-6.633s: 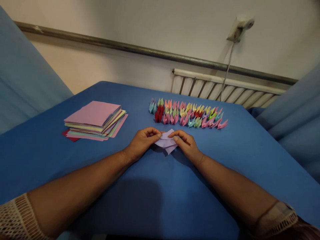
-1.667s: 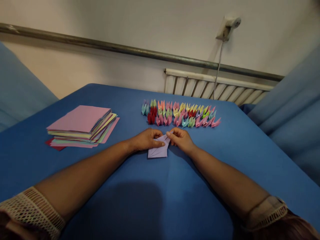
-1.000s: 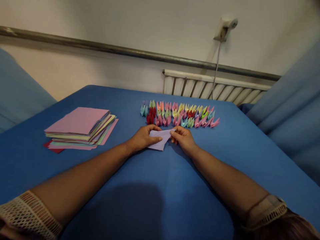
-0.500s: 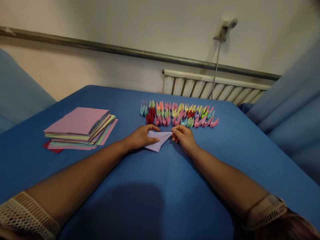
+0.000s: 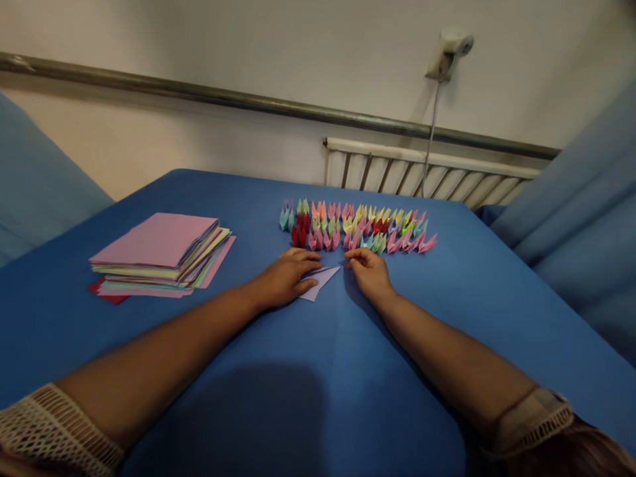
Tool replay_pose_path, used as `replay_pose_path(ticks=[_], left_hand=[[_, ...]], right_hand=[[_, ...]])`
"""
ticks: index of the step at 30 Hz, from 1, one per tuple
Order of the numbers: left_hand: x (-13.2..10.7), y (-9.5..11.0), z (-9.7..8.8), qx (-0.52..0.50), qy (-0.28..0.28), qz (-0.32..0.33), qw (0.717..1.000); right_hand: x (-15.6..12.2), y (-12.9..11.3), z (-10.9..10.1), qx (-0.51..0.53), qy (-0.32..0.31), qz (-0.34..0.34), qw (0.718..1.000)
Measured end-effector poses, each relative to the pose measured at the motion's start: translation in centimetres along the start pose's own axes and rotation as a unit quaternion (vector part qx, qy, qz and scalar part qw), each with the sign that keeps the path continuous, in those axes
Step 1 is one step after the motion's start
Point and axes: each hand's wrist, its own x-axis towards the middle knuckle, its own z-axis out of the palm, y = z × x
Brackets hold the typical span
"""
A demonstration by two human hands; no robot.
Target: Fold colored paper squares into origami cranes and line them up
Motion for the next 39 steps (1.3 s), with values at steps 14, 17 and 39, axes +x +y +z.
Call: replay_pose_path(ticks=[14,17,39], left_hand=[[0.0,0.7,0.9,0.024,0.012,-0.016,0.999],[0.0,0.9,0.8,0.025,0.012,-0.018,0.999],[0.1,1.9,0.3,0.169,-0.020,0.001,0.985]], right_hand=[[-0.1,-1.2,-2.3,-0.284,-0.159,-0.154,0.933],[-0.5,-1.5,-2.3,-0.295,-0.192,-0.192,0.916],[-0.8,-4.8,-3.7,-0.462,-0.362,-0.225,0.778]])
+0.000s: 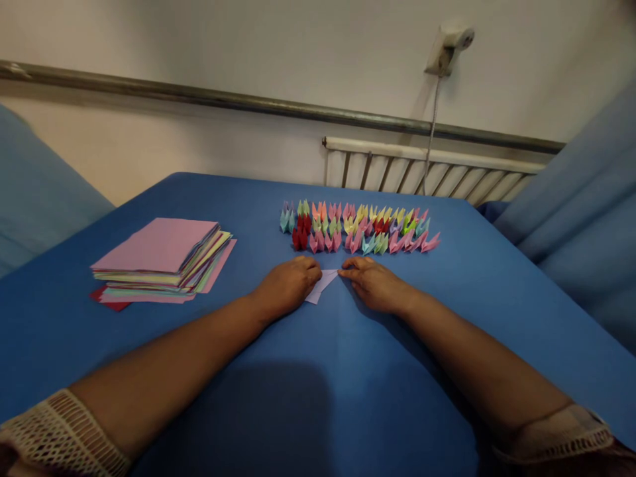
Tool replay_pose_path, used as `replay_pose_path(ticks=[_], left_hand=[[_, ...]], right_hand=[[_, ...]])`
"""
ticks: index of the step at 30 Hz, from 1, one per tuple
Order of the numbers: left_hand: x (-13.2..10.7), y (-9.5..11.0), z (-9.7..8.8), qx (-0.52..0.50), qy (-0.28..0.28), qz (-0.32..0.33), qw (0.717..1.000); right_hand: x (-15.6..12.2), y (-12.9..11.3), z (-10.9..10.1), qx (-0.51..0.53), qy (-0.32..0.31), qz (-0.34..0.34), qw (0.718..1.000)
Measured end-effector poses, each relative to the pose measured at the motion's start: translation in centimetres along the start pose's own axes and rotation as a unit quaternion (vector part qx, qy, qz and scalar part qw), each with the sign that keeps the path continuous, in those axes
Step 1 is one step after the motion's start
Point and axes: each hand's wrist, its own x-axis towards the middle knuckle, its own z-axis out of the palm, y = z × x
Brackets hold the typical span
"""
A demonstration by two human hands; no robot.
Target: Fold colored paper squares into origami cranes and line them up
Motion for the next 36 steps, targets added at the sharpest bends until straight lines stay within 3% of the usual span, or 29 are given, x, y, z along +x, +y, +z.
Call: replay_pose_path(ticks=[10,19,27,36], left_hand=[[0.0,0.0,0.0,-0.003,-0.003,-0.002,1.000],[0.0,0.3,-0.4,0.012,-0.004,0.002,1.000],[-0.1,0.2,-0.3,-0.001,-0.003,0.005,1.000],[-0.2,0.4,-0.7,-0.035,0.003,0.003,0.999]], right_hand=[[0.1,0.0,-0.6,0.016,0.003,0.014,1.000],[0.3,-2.3,0.4,-0.040,0.044,0.119,0.991],[-0.1,-4.1,0.2,-0.055,-0.030,0.121,0.991],[-0.2,-4.3,-0.6,-0.064,-0.028,0.156,0.985]])
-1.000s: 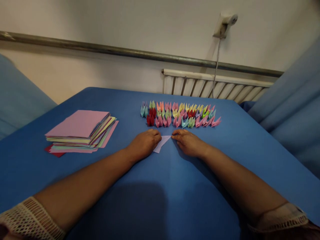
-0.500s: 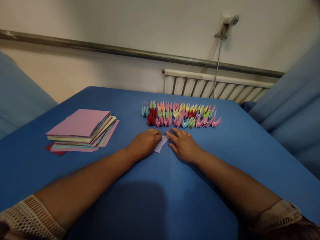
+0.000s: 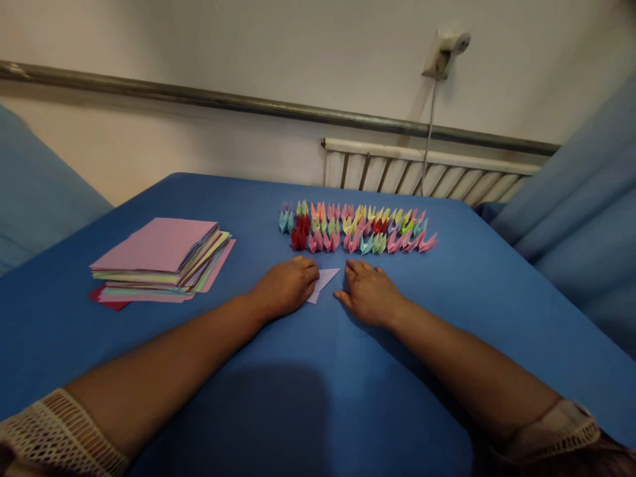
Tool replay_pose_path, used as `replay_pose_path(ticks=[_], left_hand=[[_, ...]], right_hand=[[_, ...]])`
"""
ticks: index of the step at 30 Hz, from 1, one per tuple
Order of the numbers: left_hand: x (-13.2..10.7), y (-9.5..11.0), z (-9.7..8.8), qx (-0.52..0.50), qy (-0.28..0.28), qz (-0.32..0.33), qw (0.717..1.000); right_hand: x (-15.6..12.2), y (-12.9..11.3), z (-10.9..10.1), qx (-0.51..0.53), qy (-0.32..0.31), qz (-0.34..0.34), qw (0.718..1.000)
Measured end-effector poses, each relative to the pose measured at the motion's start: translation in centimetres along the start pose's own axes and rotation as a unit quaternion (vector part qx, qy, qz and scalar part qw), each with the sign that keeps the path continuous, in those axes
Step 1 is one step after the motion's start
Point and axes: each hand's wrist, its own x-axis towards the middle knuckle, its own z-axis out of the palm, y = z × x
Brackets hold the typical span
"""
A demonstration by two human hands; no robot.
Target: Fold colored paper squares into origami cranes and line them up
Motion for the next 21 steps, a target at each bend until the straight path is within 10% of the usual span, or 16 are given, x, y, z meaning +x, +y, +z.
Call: replay_pose_path(ticks=[10,21], left_hand=[[-0.1,-0.1,0.2,-0.043,0.016,-0.009,0.999],[-4.1,0.5,-1.1,-0.045,-0.002,-0.053,0.998]], right_hand=[[0.2,-0.4,1.8,0.061,0.011,-0.137,0.989],[0.2,-0.5,1.8,0.080,-0.003,-0.121,0.989]])
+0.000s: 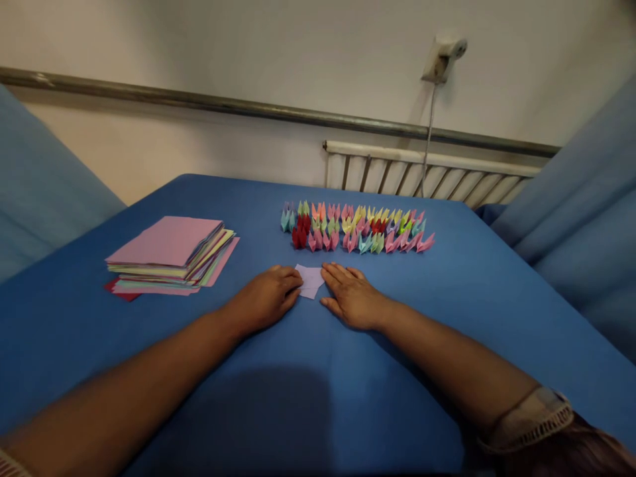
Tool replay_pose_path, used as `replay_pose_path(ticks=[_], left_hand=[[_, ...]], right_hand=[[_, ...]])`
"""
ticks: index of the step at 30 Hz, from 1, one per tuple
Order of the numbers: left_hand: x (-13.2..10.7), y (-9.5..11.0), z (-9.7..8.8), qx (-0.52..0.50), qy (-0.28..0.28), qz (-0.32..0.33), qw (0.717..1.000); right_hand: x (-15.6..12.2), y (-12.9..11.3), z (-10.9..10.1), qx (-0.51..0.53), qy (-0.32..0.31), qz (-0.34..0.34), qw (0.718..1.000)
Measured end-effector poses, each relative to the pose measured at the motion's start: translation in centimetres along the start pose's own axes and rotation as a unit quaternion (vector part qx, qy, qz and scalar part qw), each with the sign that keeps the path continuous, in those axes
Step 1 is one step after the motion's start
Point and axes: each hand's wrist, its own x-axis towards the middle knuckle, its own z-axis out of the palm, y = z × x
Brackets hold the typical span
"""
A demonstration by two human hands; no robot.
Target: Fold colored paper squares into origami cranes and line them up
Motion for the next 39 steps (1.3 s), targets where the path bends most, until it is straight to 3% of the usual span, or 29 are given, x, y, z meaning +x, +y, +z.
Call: replay_pose_path(ticks=[8,15,21,27,32,39], left_hand=[[-0.5,-0.1,-1.1,0.007,-0.026,0.003,1.000],[0.6,0.7,-0.1,0.029,-0.060,0.052,0.996],[0.9,1.7,0.1,0.083,-0.065,0.021,0.994],[1.4,2.4,-0.2,0.079,-0.022,-0.047,0.996],[1.4,3.1,-0.7,0.081,-0.032,-0.033,0.996],[1.6,3.7,0.4,0.119,-0.033,-0.042,0.991]], right_hand=[[-0.1,-0.2,-0.1,-0.001,-0.001,0.003,1.000],[-0.1,-0.2,-0.1,0.001,-0.001,0.000,1.000],[0.0,0.0,0.1,0.003,0.019,-0.007,1.000],[0.2,0.1,0.1,0.008,0.033,-0.007,0.999],[0.3,-0.2,-0.2,0.009,0.031,-0.002,0.999],[0.4,-0.1,0.1,0.014,0.039,-0.002,0.999]])
